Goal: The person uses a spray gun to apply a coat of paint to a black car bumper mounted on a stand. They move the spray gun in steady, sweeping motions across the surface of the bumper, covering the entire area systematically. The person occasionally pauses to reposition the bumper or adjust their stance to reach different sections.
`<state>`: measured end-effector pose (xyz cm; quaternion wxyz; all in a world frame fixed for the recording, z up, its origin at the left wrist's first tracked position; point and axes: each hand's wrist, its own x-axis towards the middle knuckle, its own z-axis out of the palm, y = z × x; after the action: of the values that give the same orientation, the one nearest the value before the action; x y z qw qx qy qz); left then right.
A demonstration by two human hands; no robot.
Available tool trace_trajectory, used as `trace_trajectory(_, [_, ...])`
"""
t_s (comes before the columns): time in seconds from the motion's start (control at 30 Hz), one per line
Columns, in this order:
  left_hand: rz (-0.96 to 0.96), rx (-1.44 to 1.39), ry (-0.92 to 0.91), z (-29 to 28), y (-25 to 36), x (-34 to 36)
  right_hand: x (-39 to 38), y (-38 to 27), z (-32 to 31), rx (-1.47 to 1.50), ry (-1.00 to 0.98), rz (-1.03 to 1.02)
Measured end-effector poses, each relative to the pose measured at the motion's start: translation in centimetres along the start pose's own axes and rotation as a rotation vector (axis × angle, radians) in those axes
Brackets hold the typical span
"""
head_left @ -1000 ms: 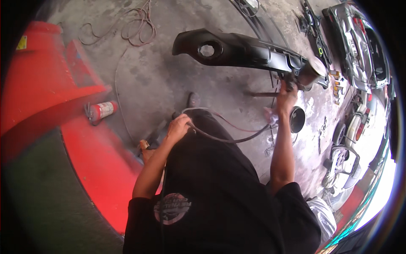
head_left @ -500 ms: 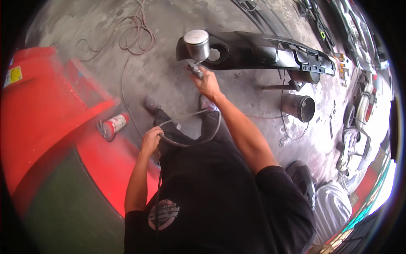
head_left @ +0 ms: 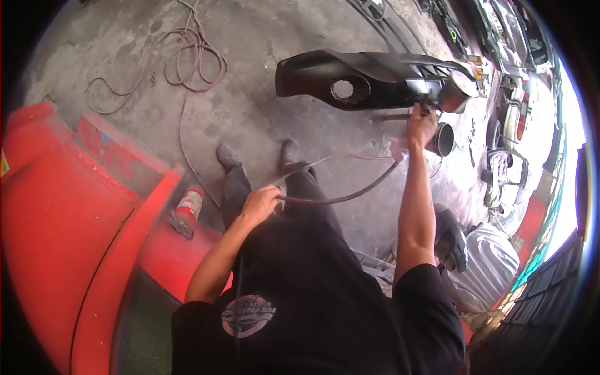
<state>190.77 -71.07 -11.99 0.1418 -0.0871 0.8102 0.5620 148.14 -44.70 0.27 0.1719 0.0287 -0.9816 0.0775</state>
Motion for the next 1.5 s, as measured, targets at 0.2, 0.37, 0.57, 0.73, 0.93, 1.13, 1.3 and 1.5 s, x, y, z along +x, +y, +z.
trace_trajectory(0.2, [-0.134,0.025,0.054,-4.3,-6.4,-3.8,-8.6,-14.5,11.4,0.146,-0.379,-0.006])
trace_trajectory(0.37, [-0.259,0.032,0.107,-6.7,-7.9,-5.7,-13.9,-22.8,20.1,0.35,-0.726,-0.102])
trace_trajectory(0.57, [-0.231,0.01,0.131,-6.2,-6.9,-3.0,-13.5,-21.3,23.6,0.567,-0.753,-0.183])
trace_trajectory(0.73, [-0.166,0.041,0.076,-4.5,-2.6,3.0,-3.1,-12.6,15.9,0.426,-0.545,-0.066])
trace_trajectory(0.93, [-0.074,-0.049,0.066,-3.3,2.6,8.8,8.5,0.5,8.8,-0.037,-0.122,-0.019])
trace_trajectory(1.13, [-0.081,-0.058,0.031,-5.7,0.9,10.2,9.3,-2.2,10.6,-0.137,-0.052,0.047])
trace_trajectory(1.3, [-0.185,-0.07,-0.004,-9.5,-5.2,6.6,1.8,-12.8,20.2,0.084,-0.275,-0.029])
trace_trajectory(1.5, [-0.309,-0.125,-0.04,-12.6,-11.1,0.9,-9.4,-25.7,29.8,0.277,-0.667,-0.006])
